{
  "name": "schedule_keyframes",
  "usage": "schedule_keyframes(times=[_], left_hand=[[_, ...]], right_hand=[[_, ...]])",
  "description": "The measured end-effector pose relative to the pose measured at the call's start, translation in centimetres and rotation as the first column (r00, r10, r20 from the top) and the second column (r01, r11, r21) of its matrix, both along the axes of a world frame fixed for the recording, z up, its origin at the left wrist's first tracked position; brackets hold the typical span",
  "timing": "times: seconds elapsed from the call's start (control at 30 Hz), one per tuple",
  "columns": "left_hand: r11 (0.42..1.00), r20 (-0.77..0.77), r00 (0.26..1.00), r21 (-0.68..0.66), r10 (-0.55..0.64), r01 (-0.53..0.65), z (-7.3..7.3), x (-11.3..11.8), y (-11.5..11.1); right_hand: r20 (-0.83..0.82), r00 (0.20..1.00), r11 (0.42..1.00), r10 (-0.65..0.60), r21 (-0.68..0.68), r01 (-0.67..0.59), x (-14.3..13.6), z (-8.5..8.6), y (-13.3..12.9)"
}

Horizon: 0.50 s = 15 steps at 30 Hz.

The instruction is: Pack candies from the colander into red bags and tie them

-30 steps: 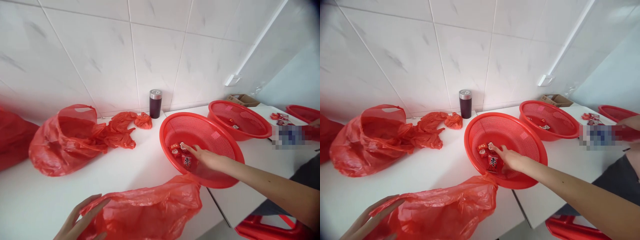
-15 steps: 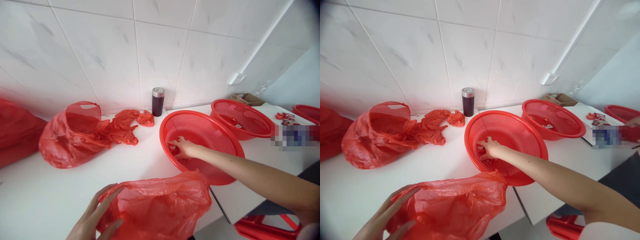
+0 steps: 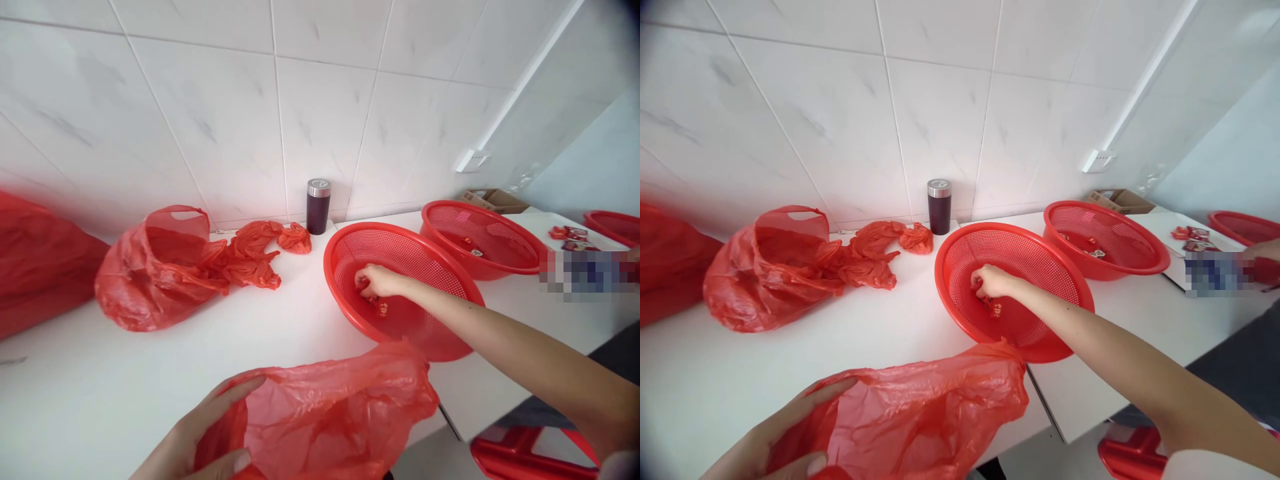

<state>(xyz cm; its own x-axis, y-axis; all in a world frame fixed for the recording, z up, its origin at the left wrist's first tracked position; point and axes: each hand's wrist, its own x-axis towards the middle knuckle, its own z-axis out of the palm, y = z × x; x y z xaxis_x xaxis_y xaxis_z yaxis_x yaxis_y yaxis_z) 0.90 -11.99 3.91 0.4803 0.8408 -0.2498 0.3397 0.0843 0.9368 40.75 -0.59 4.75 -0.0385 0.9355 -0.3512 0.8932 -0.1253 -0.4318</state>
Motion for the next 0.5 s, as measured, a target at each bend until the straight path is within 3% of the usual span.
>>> schedule_keyframes(times=[0.07,0.17,0.23,0.3,0.37,0.43,0.5], left_hand=[[0.999,-0.06,0.998,0.043,-0.007,0.01,0.1,-0.3,0.5],[0.989,-0.172,0.985,0.143,-0.001,0.026,0.5,-0.1,1.2],[0.977,-0.225,0.974,0.212,0.016,0.033,0.9,0.7,1.7],[0.967,-0.249,0.968,0.255,0.038,0.028,1.3,1.7,2.0],[0.964,-0.26,0.965,0.266,0.044,0.027,1.5,2.6,2.3],[0.966,-0.259,0.965,0.258,0.032,0.037,1.7,3.2,2.6],[0.963,-0.259,0.966,0.262,0.01,0.06,1.6,3.3,2.8]], right_hand=[[-0.057,0.997,0.999,-0.045,0.011,0.045,0.4,2.1,-0.2],[-0.279,0.958,0.993,-0.068,0.07,0.091,-0.2,6.8,-1.5],[-0.419,0.908,0.99,0.017,0.134,0.043,-2.1,9.9,-3.1],[-0.498,0.853,0.981,0.157,0.175,-0.079,-4.9,11.7,-4.9],[-0.505,0.807,0.952,0.305,0.193,-0.239,-8.2,11.7,-6.6],[-0.449,0.787,0.904,0.424,0.163,-0.395,-11.3,10.1,-8.1],[-0.321,0.81,0.87,0.491,0.145,-0.471,-13.2,8.2,-9.1]])
